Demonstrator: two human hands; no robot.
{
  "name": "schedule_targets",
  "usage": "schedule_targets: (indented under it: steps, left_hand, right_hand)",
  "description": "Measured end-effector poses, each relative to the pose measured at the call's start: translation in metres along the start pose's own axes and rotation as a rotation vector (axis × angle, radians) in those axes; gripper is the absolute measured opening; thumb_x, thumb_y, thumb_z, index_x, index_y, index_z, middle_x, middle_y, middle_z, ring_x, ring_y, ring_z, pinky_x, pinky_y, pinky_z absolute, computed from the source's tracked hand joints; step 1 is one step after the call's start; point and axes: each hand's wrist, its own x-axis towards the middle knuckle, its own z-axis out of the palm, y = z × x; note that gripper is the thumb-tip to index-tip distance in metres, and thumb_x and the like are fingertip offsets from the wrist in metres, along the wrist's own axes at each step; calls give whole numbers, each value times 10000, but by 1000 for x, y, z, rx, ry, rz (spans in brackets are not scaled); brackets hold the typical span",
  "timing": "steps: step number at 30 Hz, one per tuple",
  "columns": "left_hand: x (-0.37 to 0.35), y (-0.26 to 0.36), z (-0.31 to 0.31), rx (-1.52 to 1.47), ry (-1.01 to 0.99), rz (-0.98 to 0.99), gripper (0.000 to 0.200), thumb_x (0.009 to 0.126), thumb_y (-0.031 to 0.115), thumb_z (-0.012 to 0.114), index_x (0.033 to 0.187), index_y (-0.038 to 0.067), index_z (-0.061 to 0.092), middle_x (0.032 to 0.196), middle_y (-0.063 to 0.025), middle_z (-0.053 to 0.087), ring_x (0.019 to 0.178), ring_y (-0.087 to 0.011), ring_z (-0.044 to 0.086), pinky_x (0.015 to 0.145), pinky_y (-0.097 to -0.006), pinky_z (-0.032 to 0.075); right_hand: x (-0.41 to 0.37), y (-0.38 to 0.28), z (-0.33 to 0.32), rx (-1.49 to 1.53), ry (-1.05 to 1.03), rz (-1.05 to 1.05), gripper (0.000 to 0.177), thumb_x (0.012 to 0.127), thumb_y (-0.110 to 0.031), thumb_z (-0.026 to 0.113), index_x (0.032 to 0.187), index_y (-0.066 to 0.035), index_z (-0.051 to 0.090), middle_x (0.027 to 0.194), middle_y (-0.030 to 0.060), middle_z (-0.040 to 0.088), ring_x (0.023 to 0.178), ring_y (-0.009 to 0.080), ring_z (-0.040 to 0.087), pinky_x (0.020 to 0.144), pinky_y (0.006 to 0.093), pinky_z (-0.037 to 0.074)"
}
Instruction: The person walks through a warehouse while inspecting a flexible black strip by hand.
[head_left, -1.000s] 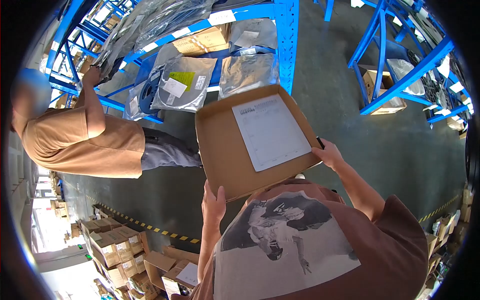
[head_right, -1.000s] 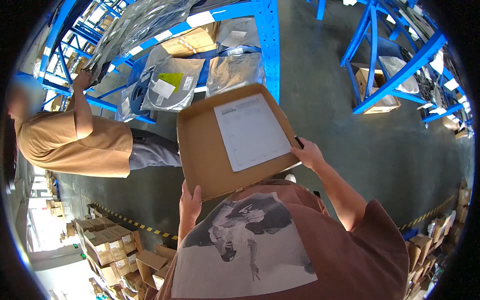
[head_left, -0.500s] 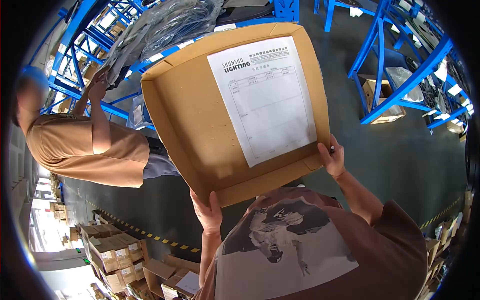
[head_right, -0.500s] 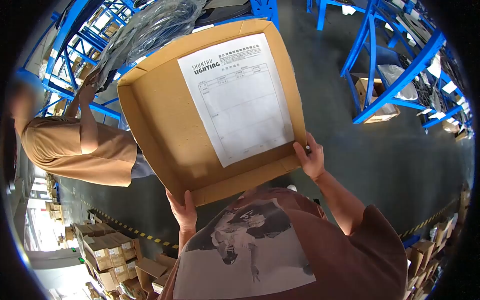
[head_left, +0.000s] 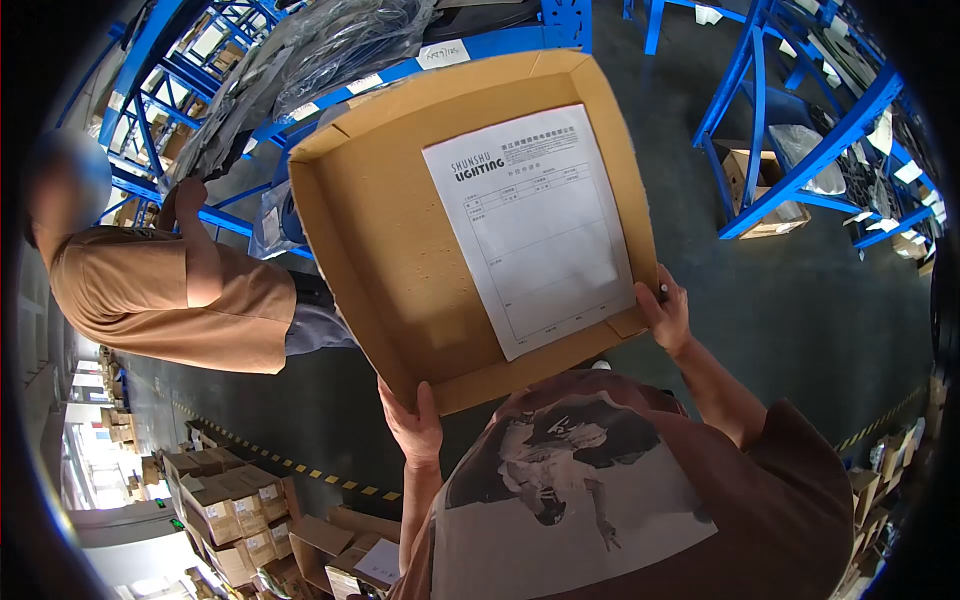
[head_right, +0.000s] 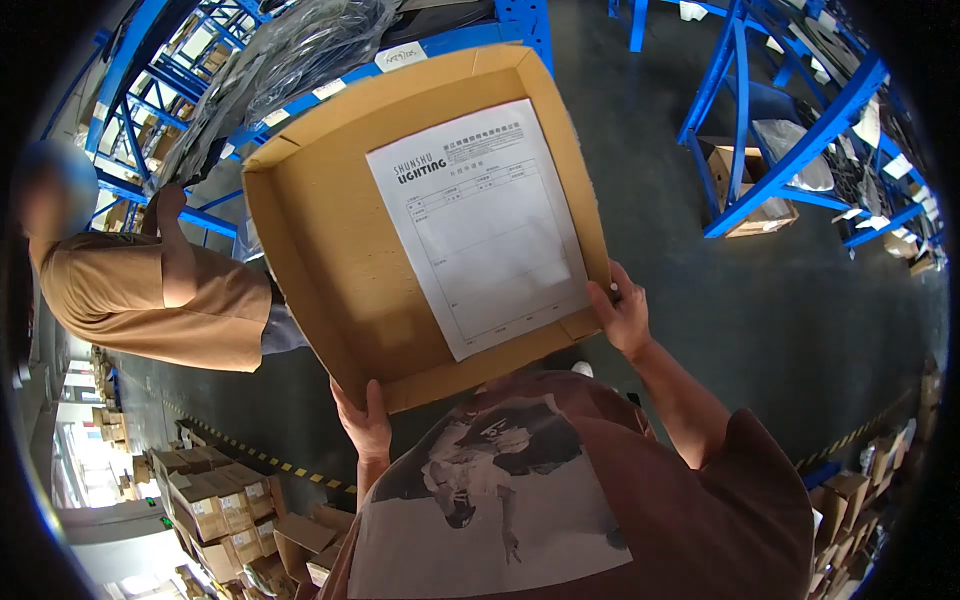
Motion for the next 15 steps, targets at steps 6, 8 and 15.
schedule_targets:
  steps: [6,8,15]
  left_hand:
    - [-1,-22,6,59,-186,-340,478,845,187,534,1273,22,396,1138,-180,538,1018,-290,548,862,-371,431]
    - [4,1,5,80,-338,-595,467,869,274,491,1255,22,413,1088,-184,566,835,-245,621,655,-343,501]
    - [-11,-27,6,262,-514,-581,493,875,347,443,1250,28,421,1083,-208,588,989,-338,584,802,-384,461]
  right_hand:
    - [8,18,4,-236,-182,351,457,772,-360,605,1058,-6,566,758,132,627,652,218,577,631,330,455]
    - [8,23,3,-287,-261,453,480,757,-398,604,1030,-3,581,766,133,633,686,240,592,647,349,454]
    - [-6,62,4,-298,-467,663,438,747,-400,606,933,-4,621,760,118,623,732,249,590,672,357,442]
